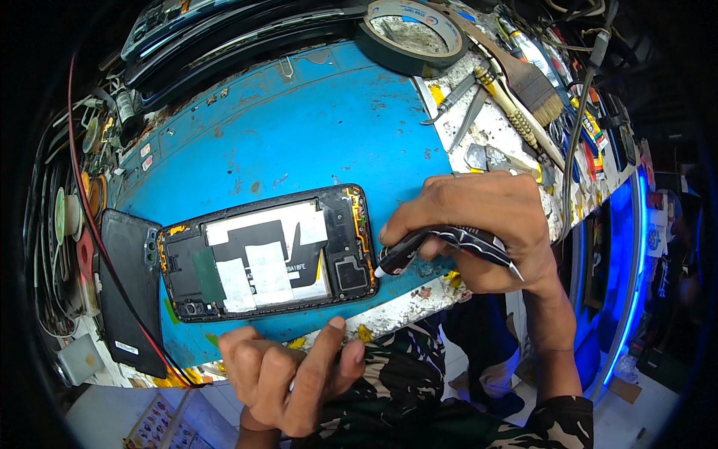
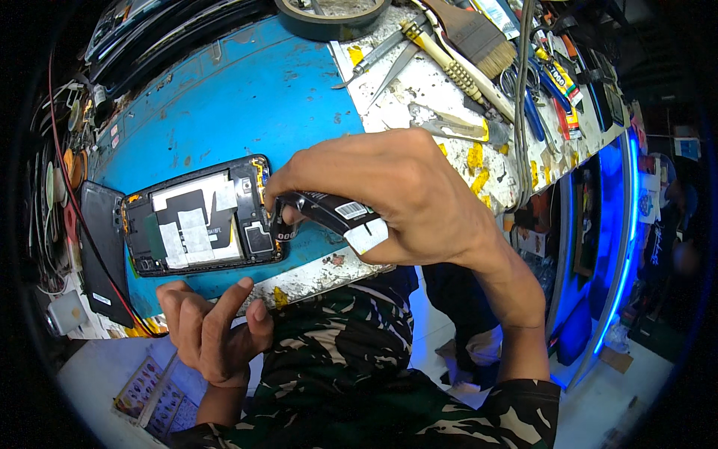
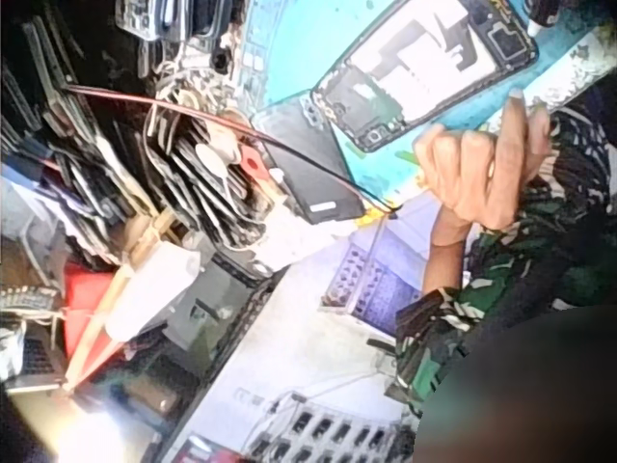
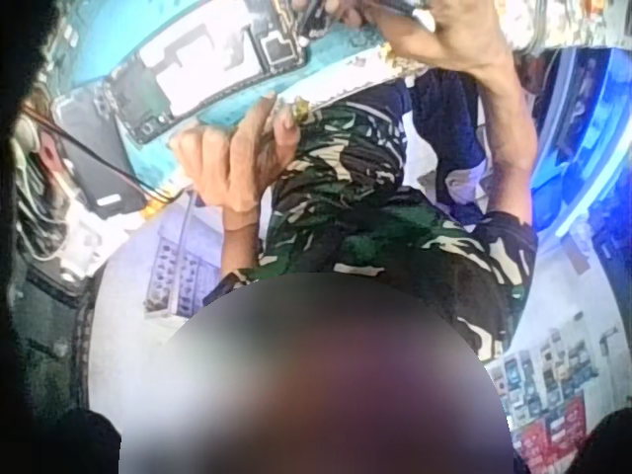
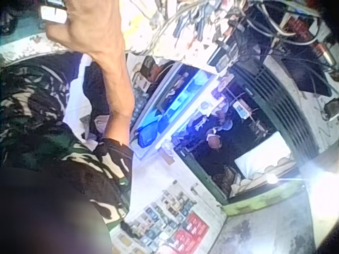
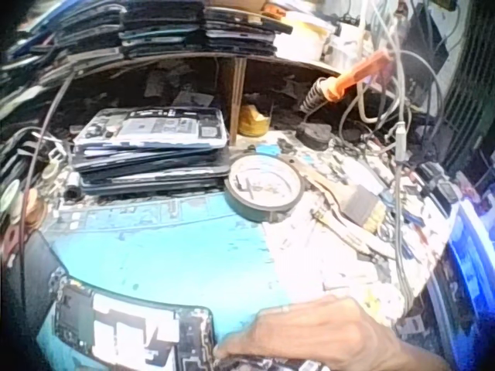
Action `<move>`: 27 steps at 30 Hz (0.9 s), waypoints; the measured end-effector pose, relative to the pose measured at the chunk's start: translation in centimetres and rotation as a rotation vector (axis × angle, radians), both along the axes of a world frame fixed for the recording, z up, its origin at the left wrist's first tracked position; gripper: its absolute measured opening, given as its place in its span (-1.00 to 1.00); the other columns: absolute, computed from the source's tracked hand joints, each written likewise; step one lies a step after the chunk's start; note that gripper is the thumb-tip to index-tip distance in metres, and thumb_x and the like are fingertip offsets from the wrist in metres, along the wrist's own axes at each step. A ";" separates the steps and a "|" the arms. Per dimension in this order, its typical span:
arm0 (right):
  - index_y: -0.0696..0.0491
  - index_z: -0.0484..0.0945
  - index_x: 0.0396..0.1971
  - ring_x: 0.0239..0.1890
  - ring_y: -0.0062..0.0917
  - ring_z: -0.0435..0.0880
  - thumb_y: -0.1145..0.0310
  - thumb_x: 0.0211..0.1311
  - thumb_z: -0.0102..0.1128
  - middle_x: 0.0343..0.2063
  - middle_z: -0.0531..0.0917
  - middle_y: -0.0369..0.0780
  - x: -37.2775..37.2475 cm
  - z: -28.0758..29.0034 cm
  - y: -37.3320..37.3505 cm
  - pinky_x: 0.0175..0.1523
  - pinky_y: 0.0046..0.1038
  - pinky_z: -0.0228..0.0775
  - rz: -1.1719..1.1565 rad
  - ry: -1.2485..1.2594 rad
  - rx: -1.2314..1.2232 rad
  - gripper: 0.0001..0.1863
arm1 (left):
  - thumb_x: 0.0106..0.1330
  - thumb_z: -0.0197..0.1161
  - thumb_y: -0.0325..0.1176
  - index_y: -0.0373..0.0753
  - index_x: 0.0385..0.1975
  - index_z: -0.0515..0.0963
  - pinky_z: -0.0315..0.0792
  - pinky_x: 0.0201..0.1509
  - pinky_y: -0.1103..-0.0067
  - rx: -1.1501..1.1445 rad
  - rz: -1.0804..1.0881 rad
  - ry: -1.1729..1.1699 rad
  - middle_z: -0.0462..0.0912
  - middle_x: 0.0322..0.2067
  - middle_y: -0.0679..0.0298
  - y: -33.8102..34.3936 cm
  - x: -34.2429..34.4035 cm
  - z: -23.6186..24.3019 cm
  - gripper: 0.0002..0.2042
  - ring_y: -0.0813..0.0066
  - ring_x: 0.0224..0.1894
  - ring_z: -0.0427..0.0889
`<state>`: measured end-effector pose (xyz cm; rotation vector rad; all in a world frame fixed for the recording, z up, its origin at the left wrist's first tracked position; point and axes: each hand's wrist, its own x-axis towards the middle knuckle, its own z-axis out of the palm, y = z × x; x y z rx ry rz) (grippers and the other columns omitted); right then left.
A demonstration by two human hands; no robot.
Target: The person holds a disassembled smartphone and applies adhesive along the frame edges using a small tube. They rotate the phone to reach different sides and continue applying adhesive around the perimeter.
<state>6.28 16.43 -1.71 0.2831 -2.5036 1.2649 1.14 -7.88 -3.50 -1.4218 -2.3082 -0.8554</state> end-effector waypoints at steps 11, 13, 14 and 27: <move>0.20 0.65 -0.42 -0.58 -0.45 0.65 0.64 -0.23 0.28 -0.54 0.68 -0.19 0.0 0.0 -0.6 -0.43 -0.48 0.49 -0.002 0.018 -0.026 -0.76 | 0.09 0.43 -0.22 -0.17 -0.40 0.71 0.17 -0.45 0.48 0.020 0.000 0.010 0.13 -0.67 0.45 0.2 -0.1 -0.1 -0.81 0.49 -0.57 0.15; 0.20 0.65 -0.43 -0.58 -0.45 0.65 0.63 -0.23 0.29 -0.54 0.68 -0.19 0.1 -0.1 -0.7 -0.43 -0.47 0.49 0.010 0.020 -0.031 -0.77 | 0.09 0.42 -0.22 -0.17 -0.40 0.71 0.17 -0.45 0.48 0.022 0.003 0.010 0.13 -0.68 0.45 0.2 -0.1 -0.1 -0.81 0.49 -0.57 0.15; 0.21 0.65 -0.43 -0.58 -0.44 0.65 0.62 -0.23 0.29 -0.54 0.68 -0.19 0.1 -0.1 -0.6 -0.43 -0.47 0.50 0.018 0.025 -0.036 -0.78 | 0.09 0.42 -0.22 -0.17 -0.40 0.71 0.17 -0.45 0.48 0.021 0.000 0.013 0.13 -0.68 0.45 0.2 -0.1 -0.1 -0.81 0.49 -0.57 0.15; 0.19 0.57 -0.12 -0.25 -0.27 0.70 0.24 -0.10 0.34 -0.26 0.68 -0.16 0.5 0.4 0.7 -0.20 -0.38 0.55 0.139 -0.112 0.024 -0.50 | 0.15 0.29 -0.33 -0.23 -0.33 0.66 0.25 -0.33 0.37 -0.075 0.009 -0.027 0.22 -0.58 0.35 -0.1 0.4 0.4 -0.85 0.38 -0.51 0.26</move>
